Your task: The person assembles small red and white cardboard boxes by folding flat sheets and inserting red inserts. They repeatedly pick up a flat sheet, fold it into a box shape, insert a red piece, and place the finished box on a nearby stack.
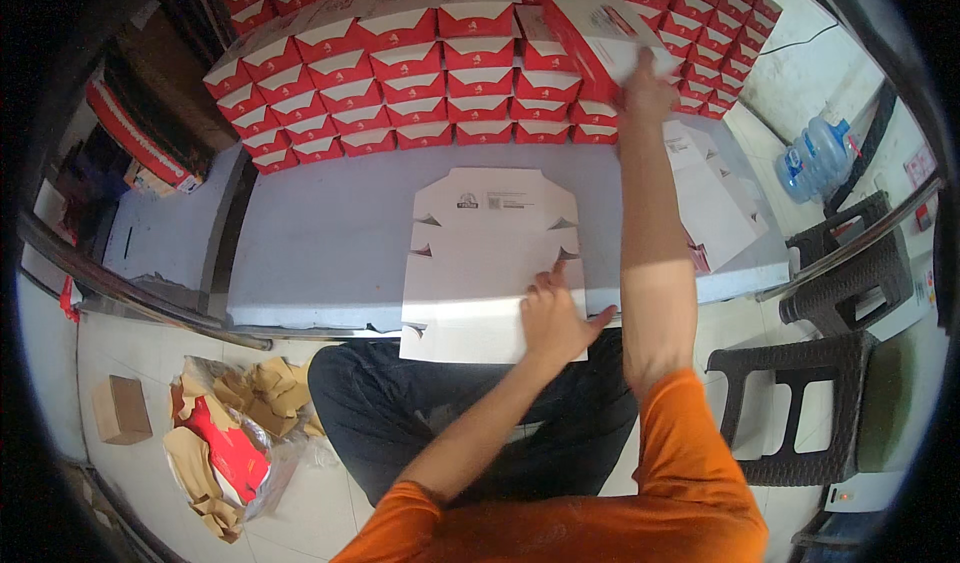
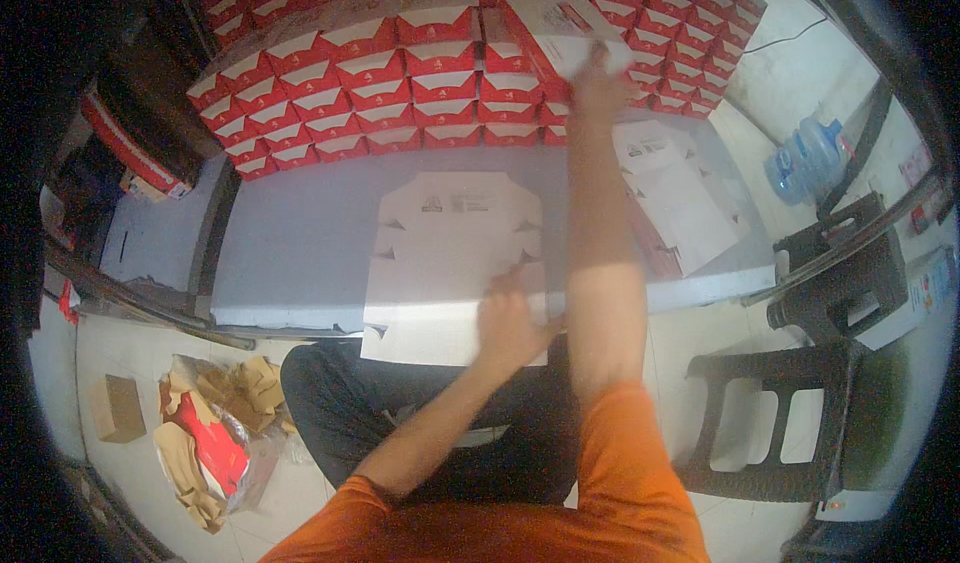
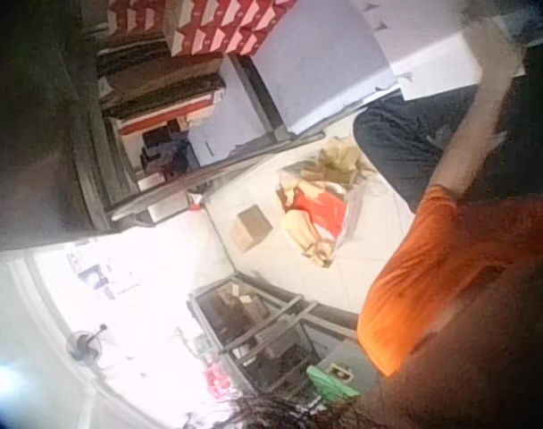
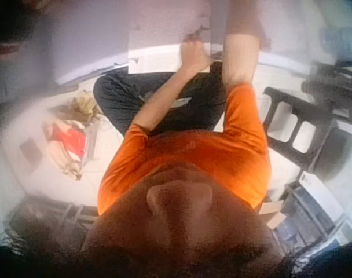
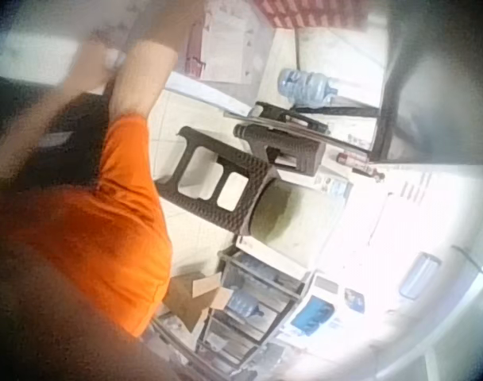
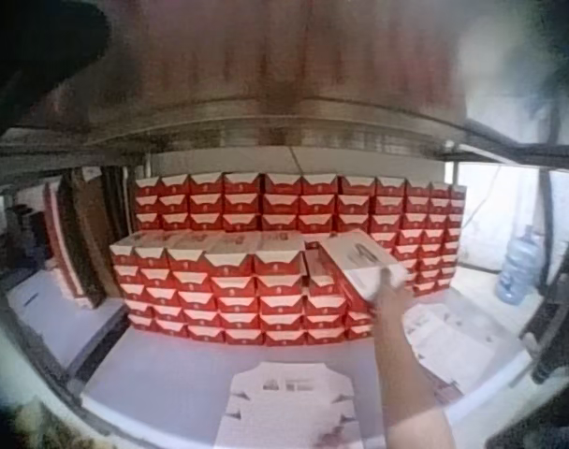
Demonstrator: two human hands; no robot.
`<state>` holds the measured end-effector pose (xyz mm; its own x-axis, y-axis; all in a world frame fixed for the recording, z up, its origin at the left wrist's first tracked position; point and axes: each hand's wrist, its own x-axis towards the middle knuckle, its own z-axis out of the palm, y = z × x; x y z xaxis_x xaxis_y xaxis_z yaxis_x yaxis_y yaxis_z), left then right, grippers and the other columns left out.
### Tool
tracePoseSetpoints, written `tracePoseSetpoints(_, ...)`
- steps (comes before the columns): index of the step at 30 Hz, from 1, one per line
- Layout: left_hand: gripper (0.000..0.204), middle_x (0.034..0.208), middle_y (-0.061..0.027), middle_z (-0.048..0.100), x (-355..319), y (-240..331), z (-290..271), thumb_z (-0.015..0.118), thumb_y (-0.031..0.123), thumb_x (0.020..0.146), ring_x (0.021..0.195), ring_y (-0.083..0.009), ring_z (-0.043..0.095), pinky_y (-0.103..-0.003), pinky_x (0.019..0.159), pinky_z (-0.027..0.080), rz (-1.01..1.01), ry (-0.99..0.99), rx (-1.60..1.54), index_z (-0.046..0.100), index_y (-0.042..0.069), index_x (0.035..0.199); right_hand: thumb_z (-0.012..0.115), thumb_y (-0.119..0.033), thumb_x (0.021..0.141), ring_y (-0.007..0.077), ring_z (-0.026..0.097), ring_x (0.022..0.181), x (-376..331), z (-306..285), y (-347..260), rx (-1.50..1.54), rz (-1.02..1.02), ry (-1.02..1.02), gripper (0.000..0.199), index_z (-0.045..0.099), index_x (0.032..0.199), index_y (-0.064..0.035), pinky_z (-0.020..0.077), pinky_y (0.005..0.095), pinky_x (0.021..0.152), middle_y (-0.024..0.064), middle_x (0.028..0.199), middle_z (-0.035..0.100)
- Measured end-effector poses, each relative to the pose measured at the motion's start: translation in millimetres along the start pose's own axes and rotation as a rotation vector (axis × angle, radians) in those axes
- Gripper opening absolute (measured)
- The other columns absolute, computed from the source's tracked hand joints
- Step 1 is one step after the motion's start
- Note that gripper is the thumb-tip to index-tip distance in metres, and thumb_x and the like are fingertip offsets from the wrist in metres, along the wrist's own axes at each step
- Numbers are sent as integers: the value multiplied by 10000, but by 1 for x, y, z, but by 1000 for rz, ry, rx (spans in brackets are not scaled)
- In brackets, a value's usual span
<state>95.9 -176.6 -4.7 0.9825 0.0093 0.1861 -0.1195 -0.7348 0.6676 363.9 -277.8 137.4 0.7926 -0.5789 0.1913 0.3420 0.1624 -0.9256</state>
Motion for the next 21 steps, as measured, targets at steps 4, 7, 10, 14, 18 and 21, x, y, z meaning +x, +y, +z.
tracePoseSetpoints(4, 875, 1147, -263, 522, 5, 3, 33, 786, 374, 679, 1029, -414, 555, -465, 882, 464, -47, -46, 75, 398, -78, 1320, 651, -503, 864, 244, 604, 912, 37, 52, -5, -333, -11, -156, 755, 391, 1329, 31, 551, 449, 749, 145, 1060, 592)
tracePoseSetpoints(7, 798, 1171, -280, 528, 12, -52, 42, 764, 366, 738, 1053, -387, 566, -451, 898, 469, 26, 59, -44, 415, -85, 1296, 596, -552, 888, 192, 607, 861, -53, 34, -17, -281, -50, -403, 660, 509, 1210, 17, 526, 357, 715, 116, 971, 617)
tracePoseSetpoints(10, 569, 1055, -259, 609, 14, -77, 32, 705, 332, 830, 966, -316, 629, -416, 828, 512, 107, -55, -294, 531, -86, 1176, 559, -461, 950, 132, 605, 725, -98, -63, 42, -275, -107, -444, 459, 586, 1041, -12, 478, 275, 645, 68, 814, 635)
tracePoseSetpoints(14, 370, 792, -161, 660, 18, -71, -22, 630, 292, 903, 729, -212, 659, -341, 656, 538, -216, -372, -607, 646, -70, 984, 577, -295, 974, 100, 556, 657, -190, -182, 72, -480, -67, -410, 280, 576, 908, -23, 457, 265, 602, 29, 732, 603)
tracePoseSetpoints(18, 383, 796, -54, 628, 13, -61, -48, 591, 336, 942, 635, -109, 560, -265, 575, 479, -236, -396, -878, 637, -30, 1045, 653, -107, 896, 93, 546, 758, -277, -219, 45, -299, 98, -420, 109, 592, 913, -19, 458, 261, 649, 34, 843, 603)
tracePoseSetpoints(21, 395, 869, -34, 636, 6, -51, -64, 573, 389, 964, 691, -86, 547, -246, 615, 465, -326, -533, -1174, 626, 14, 1078, 680, -103, 877, 127, 592, 823, -288, -210, 25, -108, 221, -629, 344, 493, 1155, -28, 496, 271, 715, 61, 935, 617)
